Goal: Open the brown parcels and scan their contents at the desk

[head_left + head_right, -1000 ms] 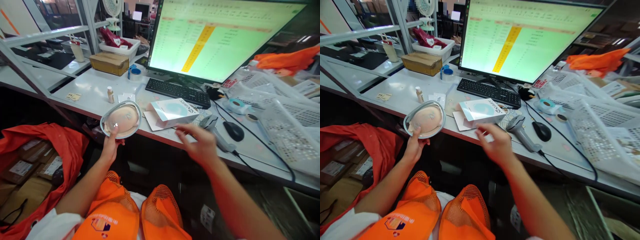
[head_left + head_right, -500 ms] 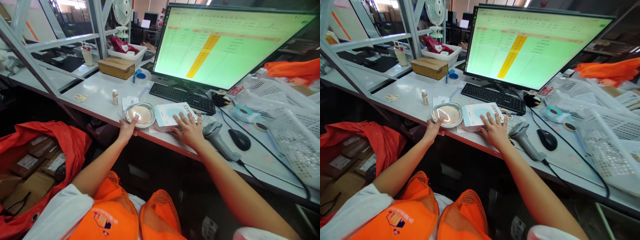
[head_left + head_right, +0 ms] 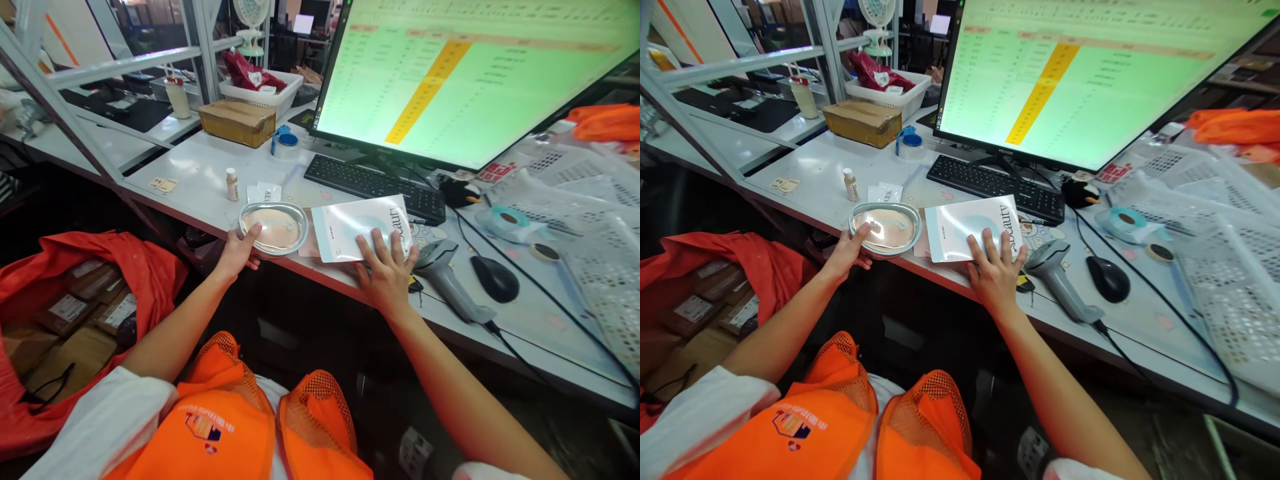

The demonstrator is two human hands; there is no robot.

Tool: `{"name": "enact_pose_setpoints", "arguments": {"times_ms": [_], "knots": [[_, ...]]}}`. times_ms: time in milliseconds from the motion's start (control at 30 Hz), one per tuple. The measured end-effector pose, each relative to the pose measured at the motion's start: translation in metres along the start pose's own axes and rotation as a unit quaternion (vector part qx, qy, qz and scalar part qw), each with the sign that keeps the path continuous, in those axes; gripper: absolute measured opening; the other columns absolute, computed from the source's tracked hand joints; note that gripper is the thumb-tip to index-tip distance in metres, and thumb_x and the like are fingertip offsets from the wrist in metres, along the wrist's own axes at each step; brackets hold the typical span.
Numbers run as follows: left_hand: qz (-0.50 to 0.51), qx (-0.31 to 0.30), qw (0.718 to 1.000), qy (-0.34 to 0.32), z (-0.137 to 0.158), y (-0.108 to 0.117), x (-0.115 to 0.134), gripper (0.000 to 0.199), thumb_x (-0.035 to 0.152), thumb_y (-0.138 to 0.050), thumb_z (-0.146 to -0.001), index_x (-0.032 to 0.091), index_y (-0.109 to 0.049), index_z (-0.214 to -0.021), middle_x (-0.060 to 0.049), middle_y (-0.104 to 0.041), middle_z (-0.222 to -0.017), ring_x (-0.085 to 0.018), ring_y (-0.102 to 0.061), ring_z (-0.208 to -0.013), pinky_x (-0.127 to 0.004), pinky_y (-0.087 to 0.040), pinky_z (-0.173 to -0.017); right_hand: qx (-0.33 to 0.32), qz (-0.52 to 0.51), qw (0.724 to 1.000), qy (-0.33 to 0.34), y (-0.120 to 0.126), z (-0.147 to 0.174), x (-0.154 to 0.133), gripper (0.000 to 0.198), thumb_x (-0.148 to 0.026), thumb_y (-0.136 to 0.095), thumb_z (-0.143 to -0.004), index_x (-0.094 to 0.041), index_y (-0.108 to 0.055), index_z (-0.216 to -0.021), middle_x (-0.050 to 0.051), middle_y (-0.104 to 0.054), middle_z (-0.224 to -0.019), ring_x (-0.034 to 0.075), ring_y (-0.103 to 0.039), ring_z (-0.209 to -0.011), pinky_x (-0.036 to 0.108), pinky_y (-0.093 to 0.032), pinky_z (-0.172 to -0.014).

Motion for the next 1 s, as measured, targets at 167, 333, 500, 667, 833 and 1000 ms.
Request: {"name": "enact_pose_setpoints", "arguments": {"times_ms": [167, 333, 500, 667, 833, 1000], "knots": [[-0.079, 0.02, 0.996, -0.029, -0.005, -0.007, 0.013, 0.07, 0.076, -0.068, -0.085, 0.019, -0.043, -0.118, -0.004, -0.068, -0.083, -0.019, -0.066, -0.048, -0.028, -0.052, -0.043, 0.045, -0.006, 0.999, -0.002, 0.001, 0.008, 0.001, 0.061, -0.039, -0.057, -0.102, -0.033, -0.043, -0.161, 0.012, -0.042, -0.164, 0.042, -0.028, -0.156, 0.072, -0.016, -0.121], [-0.271, 0.077, 0.955, -0.09, 0.018, -0.01, 0.05, 0.066, 0.076, -0.064, -0.088, 0.021, -0.043, -0.117, -0.015, -0.072, -0.102, -0.033, -0.076, -0.084, -0.036, -0.057, -0.069, 0.036, 0.005, 0.999, -0.011, -0.002, 0.007, -0.003, 0.06, -0.039, -0.058, -0.101, -0.032, -0.046, -0.159, 0.011, -0.042, -0.165, 0.042, -0.026, -0.156, 0.074, -0.016, -0.12], [-0.353, 0.006, 0.931, -0.088, 0.027, -0.009, 0.071, 0.068, 0.08, -0.062, -0.085, 0.021, -0.046, -0.115, -0.012, -0.072, -0.09, -0.033, -0.075, -0.08, -0.034, -0.055, -0.066, 0.035, -0.003, 0.999, -0.005, 0.0, 0.006, -0.003, 0.057, -0.038, -0.056, -0.101, -0.031, -0.048, -0.158, 0.012, -0.042, -0.164, 0.042, -0.027, -0.156, 0.073, -0.015, -0.12], [-0.301, -0.202, 0.928, -0.09, 0.022, -0.02, 0.074, 0.069, 0.084, -0.061, -0.084, 0.021, -0.051, -0.112, -0.001, -0.065, -0.069, -0.019, -0.062, -0.046, -0.025, -0.044, -0.042, 0.027, -0.015, 1.0, -0.005, 0.002, 0.007, 0.005, 0.06, -0.044, -0.056, -0.102, -0.033, -0.045, -0.16, 0.012, -0.042, -0.164, 0.041, -0.027, -0.156, 0.069, -0.015, -0.121], [-0.229, -0.2, 0.948, -0.091, 0.005, -0.031, 0.068, 0.065, 0.079, -0.064, -0.086, 0.019, -0.051, -0.109, 0.001, -0.06, -0.063, -0.017, -0.06, -0.044, -0.022, -0.041, -0.037, 0.036, -0.025, 0.999, -0.003, 0.001, 0.008, 0.009, 0.063, -0.042, -0.056, -0.102, -0.034, -0.04, -0.162, 0.011, -0.04, -0.166, 0.041, -0.027, -0.156, 0.068, -0.016, -0.121], [-0.111, -0.125, 0.985, -0.053, -0.005, -0.063, 0.044, 0.06, 0.074, -0.057, -0.094, 0.018, -0.052, -0.113, -0.002, -0.063, -0.072, -0.018, -0.061, -0.045, -0.025, -0.045, -0.039, 0.04, -0.02, 0.999, -0.021, 0.002, 0.006, 0.003, 0.059, -0.037, -0.052, -0.103, -0.035, -0.043, -0.161, 0.01, -0.044, -0.164, 0.04, -0.028, -0.156, 0.068, -0.017, -0.121]]}}
Point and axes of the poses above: each hand's wrist, its own z-axis away from the middle knuckle, its own y-axis out of the back of the hand, x = y × z, the point moved 7 cm from there along -z, towards the middle knuckle
